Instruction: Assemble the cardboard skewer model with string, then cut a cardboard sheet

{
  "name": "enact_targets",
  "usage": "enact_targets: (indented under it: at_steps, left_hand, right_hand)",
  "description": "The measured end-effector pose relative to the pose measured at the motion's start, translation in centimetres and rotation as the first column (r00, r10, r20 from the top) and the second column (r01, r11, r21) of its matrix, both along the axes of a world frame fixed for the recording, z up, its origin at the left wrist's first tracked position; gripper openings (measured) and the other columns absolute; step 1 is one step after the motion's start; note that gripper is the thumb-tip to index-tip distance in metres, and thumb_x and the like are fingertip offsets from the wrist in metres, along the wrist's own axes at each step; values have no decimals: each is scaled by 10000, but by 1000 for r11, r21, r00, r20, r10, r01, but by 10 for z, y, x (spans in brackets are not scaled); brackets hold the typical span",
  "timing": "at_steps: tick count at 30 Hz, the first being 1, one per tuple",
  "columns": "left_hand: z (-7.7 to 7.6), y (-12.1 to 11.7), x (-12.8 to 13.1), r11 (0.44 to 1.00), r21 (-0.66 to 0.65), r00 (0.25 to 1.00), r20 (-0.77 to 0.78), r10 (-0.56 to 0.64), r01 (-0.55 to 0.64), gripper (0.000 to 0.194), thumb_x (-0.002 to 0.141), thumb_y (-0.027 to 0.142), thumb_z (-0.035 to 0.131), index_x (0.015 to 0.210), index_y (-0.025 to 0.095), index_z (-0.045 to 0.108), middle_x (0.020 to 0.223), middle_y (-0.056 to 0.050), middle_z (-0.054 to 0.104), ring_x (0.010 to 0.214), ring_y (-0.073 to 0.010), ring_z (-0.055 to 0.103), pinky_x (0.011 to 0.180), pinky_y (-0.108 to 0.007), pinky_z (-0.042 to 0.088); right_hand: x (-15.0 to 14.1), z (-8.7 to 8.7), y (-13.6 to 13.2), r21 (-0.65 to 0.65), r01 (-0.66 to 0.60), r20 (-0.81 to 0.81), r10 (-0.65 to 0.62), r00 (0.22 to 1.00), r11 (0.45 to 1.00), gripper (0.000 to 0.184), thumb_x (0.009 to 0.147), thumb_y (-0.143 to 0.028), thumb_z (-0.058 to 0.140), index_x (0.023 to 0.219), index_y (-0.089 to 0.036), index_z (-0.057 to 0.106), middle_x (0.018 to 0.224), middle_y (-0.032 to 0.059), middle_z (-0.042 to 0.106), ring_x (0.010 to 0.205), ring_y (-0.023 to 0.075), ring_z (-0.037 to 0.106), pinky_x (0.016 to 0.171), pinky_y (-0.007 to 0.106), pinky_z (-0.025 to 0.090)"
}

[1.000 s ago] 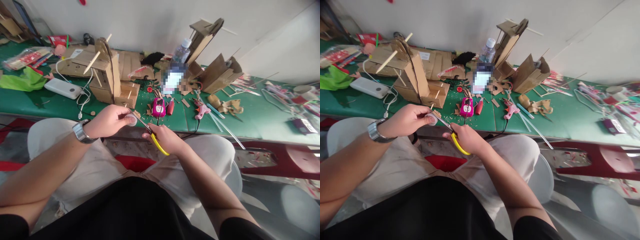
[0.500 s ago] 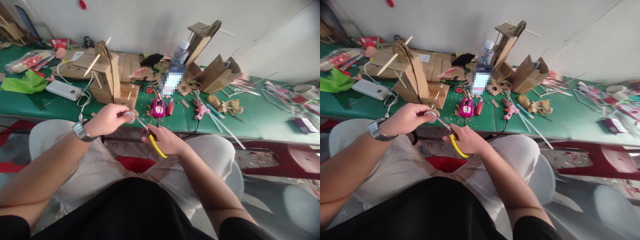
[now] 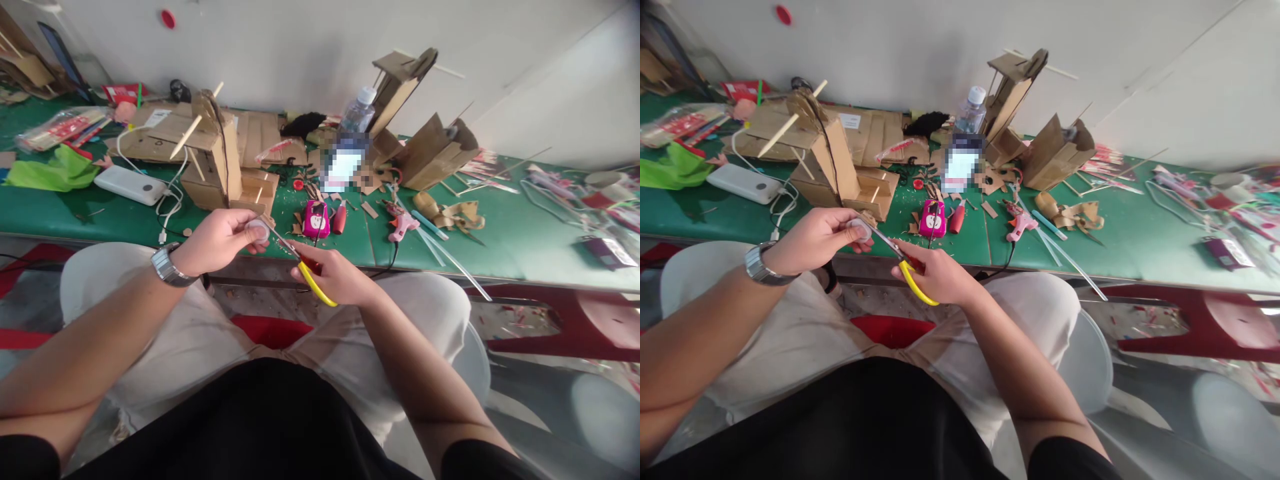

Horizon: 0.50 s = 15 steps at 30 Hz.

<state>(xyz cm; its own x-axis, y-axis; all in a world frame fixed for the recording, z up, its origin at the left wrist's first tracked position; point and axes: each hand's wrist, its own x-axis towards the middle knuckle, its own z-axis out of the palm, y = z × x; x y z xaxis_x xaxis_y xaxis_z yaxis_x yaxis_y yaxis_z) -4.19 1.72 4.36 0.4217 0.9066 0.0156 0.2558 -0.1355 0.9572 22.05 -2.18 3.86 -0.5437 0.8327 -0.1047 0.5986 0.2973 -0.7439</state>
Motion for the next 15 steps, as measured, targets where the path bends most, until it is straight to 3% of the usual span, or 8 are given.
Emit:
enact_targets:
  at_steps: [8,15]
  left_hand:
    - [3,-1,-4,997,56,991,-125,-37,45,321,972,460,668,848,168,723,779,-62,775,714,-171,744,676,-281,626]
    - [5,-2,-6,993,96,981,-187,-52,71,292,979,433,651,889,175,751,790,-60,793,717,-180,759,669,-279,608]
  right_hand:
    - [7,-3,7,39,-3,76,0,997,999,662,920,-506,736,1467,-147,641,653,-70,440,638,103,320,624,223,321]
    - [12,0,8,102,-44,82,36,996,994,575,928,-522,726,1362,-145,703,650,-60,483,621,109,328,616,245,316]
